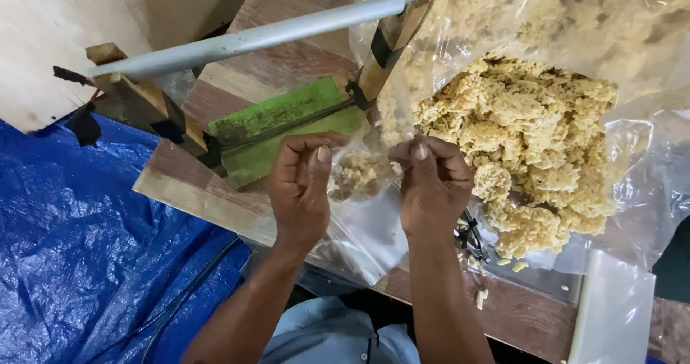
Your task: Manually filling small plastic bags with fried snacks using tongs and sealing them with a manual heat sealer.
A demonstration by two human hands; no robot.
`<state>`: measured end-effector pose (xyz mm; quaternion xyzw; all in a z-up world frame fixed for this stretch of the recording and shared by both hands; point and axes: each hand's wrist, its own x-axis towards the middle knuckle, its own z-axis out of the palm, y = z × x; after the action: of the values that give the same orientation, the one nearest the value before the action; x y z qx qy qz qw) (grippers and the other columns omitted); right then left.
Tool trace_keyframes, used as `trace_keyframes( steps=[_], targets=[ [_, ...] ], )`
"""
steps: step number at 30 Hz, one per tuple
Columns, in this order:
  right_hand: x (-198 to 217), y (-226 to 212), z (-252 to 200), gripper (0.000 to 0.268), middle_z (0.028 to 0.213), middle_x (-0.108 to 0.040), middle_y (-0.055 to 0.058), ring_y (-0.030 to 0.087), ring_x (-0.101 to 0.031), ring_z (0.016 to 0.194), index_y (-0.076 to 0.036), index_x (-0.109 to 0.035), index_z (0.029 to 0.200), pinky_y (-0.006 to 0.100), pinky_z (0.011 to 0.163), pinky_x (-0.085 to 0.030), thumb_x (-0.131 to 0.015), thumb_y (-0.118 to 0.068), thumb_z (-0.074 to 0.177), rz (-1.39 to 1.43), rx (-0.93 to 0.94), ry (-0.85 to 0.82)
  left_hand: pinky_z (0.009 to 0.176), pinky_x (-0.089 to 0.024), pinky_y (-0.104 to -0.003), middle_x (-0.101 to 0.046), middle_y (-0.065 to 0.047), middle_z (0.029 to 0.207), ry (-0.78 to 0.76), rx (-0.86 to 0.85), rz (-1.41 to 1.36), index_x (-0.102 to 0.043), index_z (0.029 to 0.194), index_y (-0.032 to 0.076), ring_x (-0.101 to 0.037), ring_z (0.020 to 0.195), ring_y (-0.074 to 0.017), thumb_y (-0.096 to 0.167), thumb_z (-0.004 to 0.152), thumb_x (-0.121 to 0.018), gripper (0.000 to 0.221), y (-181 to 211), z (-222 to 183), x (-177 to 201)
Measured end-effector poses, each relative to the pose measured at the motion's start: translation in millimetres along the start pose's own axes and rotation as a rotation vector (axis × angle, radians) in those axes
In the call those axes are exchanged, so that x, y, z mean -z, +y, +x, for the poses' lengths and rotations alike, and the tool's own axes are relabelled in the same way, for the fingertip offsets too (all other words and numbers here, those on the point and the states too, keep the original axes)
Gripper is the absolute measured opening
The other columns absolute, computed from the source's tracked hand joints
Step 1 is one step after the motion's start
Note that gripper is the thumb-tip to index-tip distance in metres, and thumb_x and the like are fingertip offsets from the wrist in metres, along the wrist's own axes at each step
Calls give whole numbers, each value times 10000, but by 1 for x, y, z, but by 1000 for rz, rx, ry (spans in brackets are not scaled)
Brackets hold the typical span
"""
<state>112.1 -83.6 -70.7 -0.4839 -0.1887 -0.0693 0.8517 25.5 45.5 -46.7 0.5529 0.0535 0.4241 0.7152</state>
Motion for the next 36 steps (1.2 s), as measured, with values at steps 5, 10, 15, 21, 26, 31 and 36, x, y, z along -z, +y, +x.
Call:
trace_keyframes(
  steps=[5,10,15,21,26,31,36],
  targets=[
    [-7,2,0,118,851,-700,220,308,-746,831,59,-678,1079,415,779,-625,-668,-31,1004,23,27,61,1021,-554,-469,-720,-138,1159,-96,8,37,-576,1383,50,-686,1171,-248,233,1057,-692,391,-5,-6,3],
    [-13,-1,-3,124,841,-701,210,294,-744,811,56,-687,1072,406,753,-626,-687,-39,992,11,34,92,1011,-558,-510,-738,-154,1114,-117,-48,138,-668,1286,35,-711,1138,-314,197,1022,-739,318,-6,-4,8],
    [-17,-1,-6,146,825,-687,222,291,-724,799,75,-680,1079,404,742,-610,-689,-43,993,-18,22,91,957,-578,-470,-746,-112,1033,-126,-116,208,-764,1074,65,-736,1067,-314,122,996,-761,96,1,0,4],
    [-5,-4,-2,97,919,-702,226,292,-732,825,30,-675,1055,403,755,-606,-593,-10,1023,-46,29,28,919,-564,-451,-698,-168,1011,-9,-90,55,-643,1048,3,-711,1003,-300,126,1088,-588,140,0,5,2],
    [-18,-2,-7,48,906,-709,261,285,-711,752,41,-674,996,394,697,-593,-655,-1,982,-69,58,-7,824,-534,-426,-634,-122,941,29,-128,108,-517,1038,51,-686,921,-256,137,1126,-517,122,-9,3,2],
    [-16,0,-2,93,856,-698,219,251,-700,740,44,-687,1039,350,656,-579,-682,-36,990,-24,1,66,807,-573,-416,-632,-130,1005,119,-125,73,-509,1155,35,-673,894,-220,112,1124,-537,88,-8,4,-7],
    [-15,1,0,166,856,-711,186,235,-724,776,32,-670,1107,323,651,-582,-716,-45,968,-22,12,61,754,-545,-409,-578,-134,1010,64,-185,33,-432,1147,66,-587,848,-194,116,1140,-475,67,-13,12,6]
  ],
)
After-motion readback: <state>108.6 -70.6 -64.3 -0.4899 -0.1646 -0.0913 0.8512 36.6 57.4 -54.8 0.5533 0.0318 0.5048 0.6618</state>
